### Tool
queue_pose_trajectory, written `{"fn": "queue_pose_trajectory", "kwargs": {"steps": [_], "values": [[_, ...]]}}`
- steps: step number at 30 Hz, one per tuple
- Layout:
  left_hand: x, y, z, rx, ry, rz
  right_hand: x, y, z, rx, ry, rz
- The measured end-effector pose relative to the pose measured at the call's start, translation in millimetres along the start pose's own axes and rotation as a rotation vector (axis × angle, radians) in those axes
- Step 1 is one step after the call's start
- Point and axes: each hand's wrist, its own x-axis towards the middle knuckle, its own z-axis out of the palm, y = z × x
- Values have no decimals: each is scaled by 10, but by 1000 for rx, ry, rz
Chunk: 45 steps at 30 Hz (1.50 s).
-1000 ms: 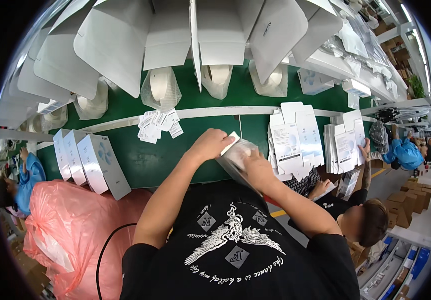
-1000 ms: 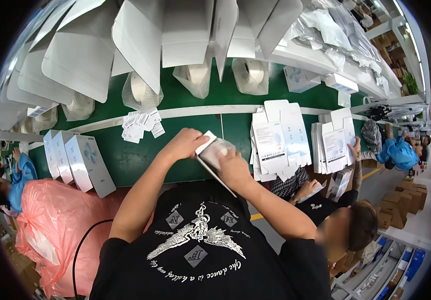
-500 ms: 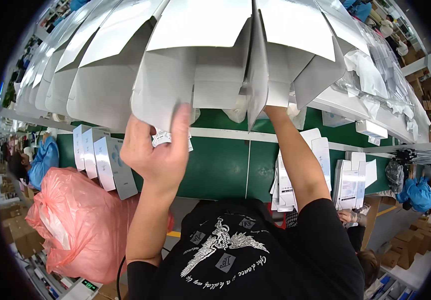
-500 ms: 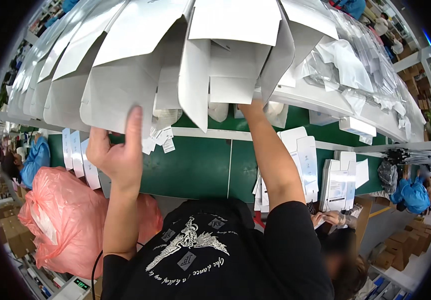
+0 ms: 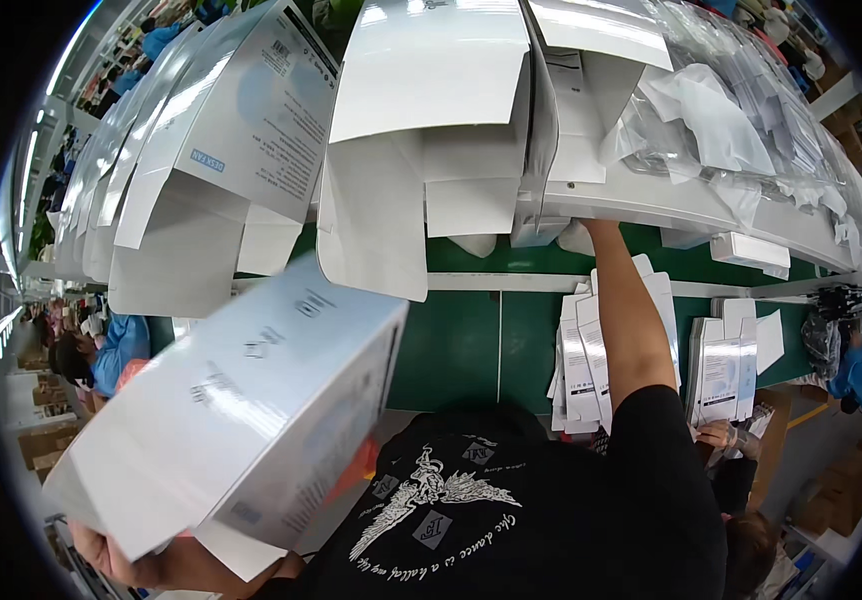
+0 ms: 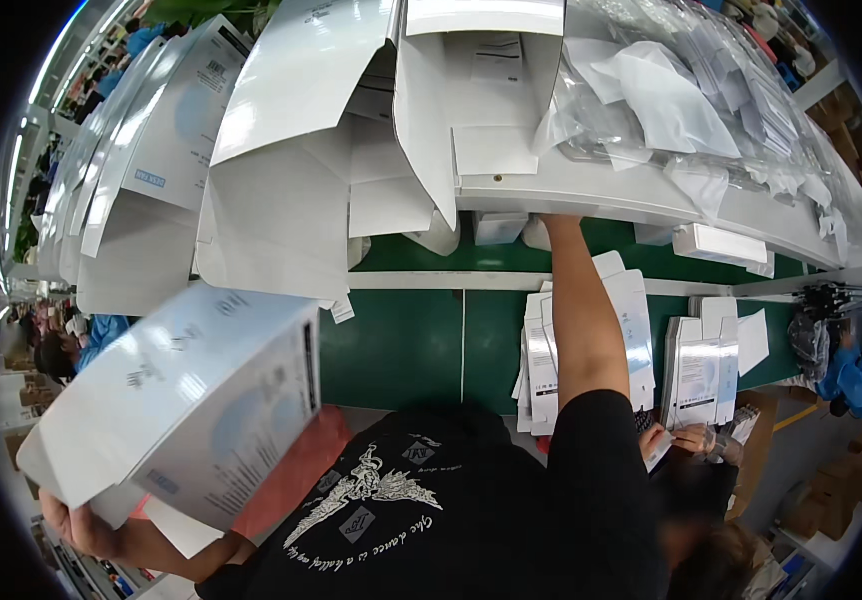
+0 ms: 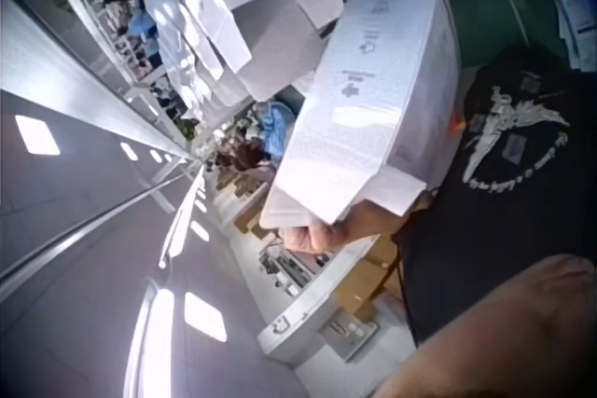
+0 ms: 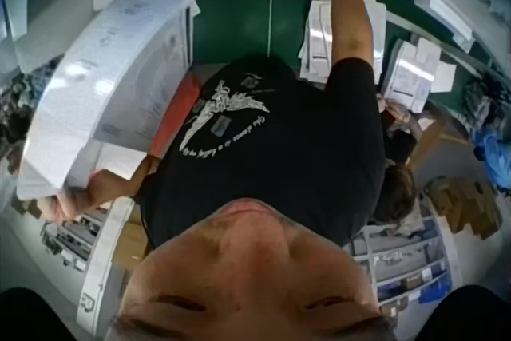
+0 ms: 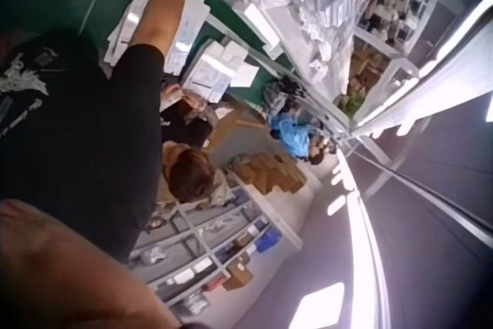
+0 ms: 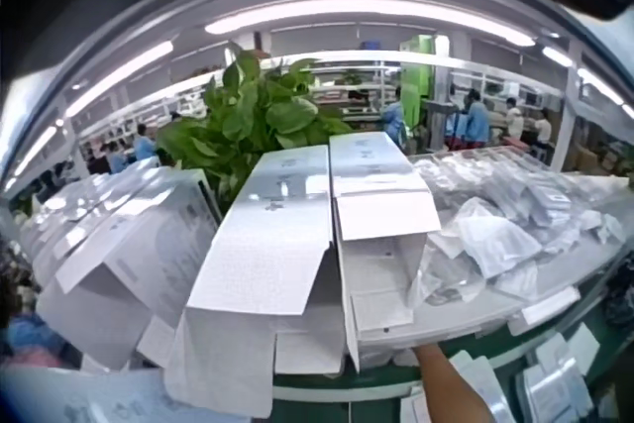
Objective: Packaging electronic components and manuals into white boxes on an assembly line.
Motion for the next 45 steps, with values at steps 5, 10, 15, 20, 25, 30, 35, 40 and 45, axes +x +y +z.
{"fn": "queue_pose_trajectory", "kwargs": {"steps": [5,10,15,20,25,30,35,40,45], "values": [[41,-83,1466,-66,-695,-489,320,-422,-737,20,-314,366],[-189,-991,2435,260,-905,-358,438,-522,-1962,60,-222,726],[40,-1450,2444,182,-957,-329,365,-715,-3208,78,-64,726],[-389,-1594,2587,-334,-1127,-821,156,-1228,-4163,224,80,797],[-1542,-1438,2506,-651,-939,-1095,-393,-1661,-4701,426,231,845],[-1662,-1901,2419,-706,-1231,-1196,-1077,-1882,-4996,429,207,963],[-2122,-3502,3193,303,-1014,-339,-1534,-2134,-5076,436,139,1045],[-2724,-3579,3278,482,-1010,301,-1485,-2335,-5259,521,130,1069],[-2913,-3276,2864,406,-1103,327,-1358,-2339,-5254,407,75,1057]]}}
